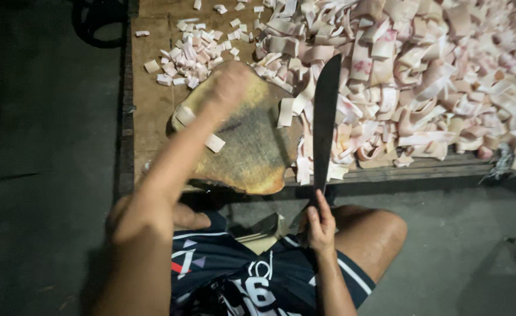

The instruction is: The person sits on the floor and uses a large knife to cut strips of raw meat into small pieces on a wooden cutting board. The cut pieces accumulate on the board and a nearby tray.

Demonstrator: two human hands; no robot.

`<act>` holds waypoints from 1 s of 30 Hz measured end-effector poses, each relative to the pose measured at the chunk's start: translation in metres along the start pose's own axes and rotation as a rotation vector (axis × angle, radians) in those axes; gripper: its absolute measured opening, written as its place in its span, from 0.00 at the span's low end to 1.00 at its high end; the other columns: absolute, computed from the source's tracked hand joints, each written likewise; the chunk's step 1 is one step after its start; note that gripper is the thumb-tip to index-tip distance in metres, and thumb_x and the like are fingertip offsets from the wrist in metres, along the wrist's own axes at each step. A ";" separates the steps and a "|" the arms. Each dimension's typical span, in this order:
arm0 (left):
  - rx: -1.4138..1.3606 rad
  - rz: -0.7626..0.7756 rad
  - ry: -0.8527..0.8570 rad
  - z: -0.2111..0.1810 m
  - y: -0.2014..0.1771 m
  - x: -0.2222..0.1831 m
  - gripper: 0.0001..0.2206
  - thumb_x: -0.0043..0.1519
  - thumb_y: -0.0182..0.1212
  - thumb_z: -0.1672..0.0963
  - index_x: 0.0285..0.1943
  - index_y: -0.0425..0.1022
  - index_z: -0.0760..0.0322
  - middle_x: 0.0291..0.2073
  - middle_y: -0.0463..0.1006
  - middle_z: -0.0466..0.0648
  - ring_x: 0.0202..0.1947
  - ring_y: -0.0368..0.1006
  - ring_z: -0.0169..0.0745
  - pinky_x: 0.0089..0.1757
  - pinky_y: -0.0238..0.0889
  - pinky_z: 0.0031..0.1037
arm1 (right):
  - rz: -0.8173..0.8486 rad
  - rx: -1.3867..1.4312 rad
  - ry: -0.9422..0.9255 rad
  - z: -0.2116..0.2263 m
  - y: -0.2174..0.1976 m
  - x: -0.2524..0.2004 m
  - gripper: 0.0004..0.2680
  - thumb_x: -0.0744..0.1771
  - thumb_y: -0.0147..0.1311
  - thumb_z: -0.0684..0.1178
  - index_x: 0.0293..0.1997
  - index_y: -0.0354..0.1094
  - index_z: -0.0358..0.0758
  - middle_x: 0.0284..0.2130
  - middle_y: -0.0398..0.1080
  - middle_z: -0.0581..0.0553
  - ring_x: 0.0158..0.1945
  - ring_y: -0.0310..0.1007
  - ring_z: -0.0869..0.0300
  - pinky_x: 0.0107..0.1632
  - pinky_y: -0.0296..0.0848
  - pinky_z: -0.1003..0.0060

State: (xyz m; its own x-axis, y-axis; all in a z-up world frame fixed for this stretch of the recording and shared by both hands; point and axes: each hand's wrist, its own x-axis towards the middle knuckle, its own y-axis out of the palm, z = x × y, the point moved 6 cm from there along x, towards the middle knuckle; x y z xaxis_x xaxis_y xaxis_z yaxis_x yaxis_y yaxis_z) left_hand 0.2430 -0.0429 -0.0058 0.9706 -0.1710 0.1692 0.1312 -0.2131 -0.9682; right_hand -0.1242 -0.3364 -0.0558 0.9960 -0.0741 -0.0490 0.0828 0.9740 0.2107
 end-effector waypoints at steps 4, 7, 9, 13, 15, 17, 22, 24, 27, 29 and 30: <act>-0.331 0.083 0.045 -0.114 0.044 -0.060 0.28 0.51 0.69 0.48 0.56 0.71 0.69 0.48 0.75 0.65 0.49 0.71 0.69 0.46 0.67 0.53 | 0.027 0.103 -0.064 0.008 0.005 0.009 0.22 0.72 0.44 0.44 0.78 0.45 0.40 0.21 0.65 0.48 0.19 0.62 0.65 0.25 0.67 0.70; -0.297 -0.121 0.001 -0.133 0.046 -0.067 0.23 0.53 0.63 0.56 0.58 0.72 0.68 0.48 0.76 0.64 0.46 0.73 0.68 0.44 0.70 0.49 | 0.000 0.107 -0.048 0.010 0.004 0.005 0.22 0.72 0.44 0.43 0.79 0.44 0.40 0.21 0.65 0.47 0.20 0.60 0.65 0.26 0.65 0.70; -0.393 -0.157 -0.054 -0.120 0.044 -0.075 0.12 0.57 0.60 0.59 0.50 0.76 0.64 0.41 0.79 0.60 0.41 0.76 0.63 0.41 0.71 0.46 | -0.005 0.160 -0.023 0.008 0.001 -0.002 0.22 0.72 0.44 0.43 0.78 0.44 0.40 0.21 0.64 0.48 0.20 0.61 0.65 0.25 0.67 0.69; -1.030 0.255 -0.267 -0.075 0.054 -0.139 0.07 0.62 0.54 0.60 0.34 0.76 0.68 0.19 0.73 0.49 0.19 0.72 0.43 0.23 0.63 0.38 | 0.032 0.090 0.019 0.006 0.000 -0.010 0.22 0.72 0.44 0.44 0.77 0.45 0.41 0.18 0.65 0.48 0.18 0.62 0.65 0.23 0.66 0.70; -1.463 0.513 -0.458 -0.061 0.054 -0.192 0.07 0.63 0.52 0.58 0.36 0.74 0.66 0.22 0.72 0.46 0.17 0.67 0.32 0.19 0.59 0.26 | 0.066 0.055 0.067 0.012 0.006 -0.015 0.22 0.72 0.44 0.44 0.78 0.45 0.40 0.20 0.64 0.49 0.19 0.61 0.66 0.24 0.65 0.70; -1.404 0.691 -0.658 -0.043 0.053 -0.236 0.07 0.62 0.52 0.58 0.37 0.75 0.66 0.24 0.74 0.46 0.17 0.69 0.32 0.20 0.63 0.25 | 0.072 -0.100 0.119 0.021 0.014 -0.015 0.23 0.71 0.46 0.44 0.78 0.47 0.42 0.19 0.63 0.51 0.19 0.60 0.67 0.24 0.64 0.71; -1.317 0.716 -0.704 -0.011 0.032 -0.266 0.11 0.60 0.56 0.58 0.47 0.79 0.68 0.27 0.77 0.46 0.20 0.70 0.30 0.22 0.68 0.23 | 0.125 -0.680 0.103 0.060 0.052 -0.017 0.24 0.69 0.51 0.44 0.76 0.51 0.47 0.20 0.68 0.41 0.22 0.67 0.56 0.29 0.69 0.63; -1.262 0.703 -0.688 -0.007 0.030 -0.267 0.13 0.59 0.57 0.59 0.51 0.79 0.67 0.27 0.77 0.45 0.20 0.71 0.31 0.22 0.69 0.23 | 0.200 -0.818 -0.025 0.076 0.069 -0.013 0.23 0.69 0.53 0.44 0.75 0.53 0.46 0.26 0.73 0.35 0.25 0.74 0.50 0.33 0.73 0.60; -1.234 0.546 -0.634 -0.001 0.027 -0.265 0.14 0.58 0.59 0.60 0.52 0.78 0.68 0.29 0.80 0.46 0.21 0.73 0.30 0.23 0.69 0.23 | 0.247 -0.949 0.096 0.076 0.077 -0.005 0.23 0.68 0.54 0.46 0.74 0.55 0.50 0.26 0.73 0.30 0.28 0.75 0.42 0.37 0.73 0.55; -1.182 0.470 -0.646 0.007 0.027 -0.263 0.13 0.59 0.61 0.60 0.52 0.79 0.69 0.29 0.80 0.47 0.22 0.73 0.29 0.24 0.70 0.22 | 0.261 -0.932 -0.038 0.086 0.080 -0.004 0.23 0.68 0.54 0.44 0.74 0.55 0.47 0.32 0.74 0.30 0.33 0.76 0.40 0.39 0.74 0.55; -1.155 0.430 -0.651 0.012 0.027 -0.261 0.13 0.60 0.62 0.60 0.53 0.79 0.69 0.30 0.80 0.48 0.22 0.73 0.29 0.24 0.71 0.22 | 0.269 -0.922 -0.107 0.090 0.081 -0.003 0.23 0.68 0.54 0.43 0.74 0.54 0.45 0.34 0.75 0.29 0.36 0.77 0.39 0.40 0.74 0.54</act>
State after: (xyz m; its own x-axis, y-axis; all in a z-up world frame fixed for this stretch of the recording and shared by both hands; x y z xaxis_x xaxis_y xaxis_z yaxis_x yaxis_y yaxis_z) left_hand -0.0040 0.0073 -0.0783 0.8520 -0.0195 -0.5232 -0.1267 -0.9773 -0.1699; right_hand -0.1178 -0.2766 0.0488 0.9794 0.2018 -0.0123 -0.1613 0.7430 -0.6495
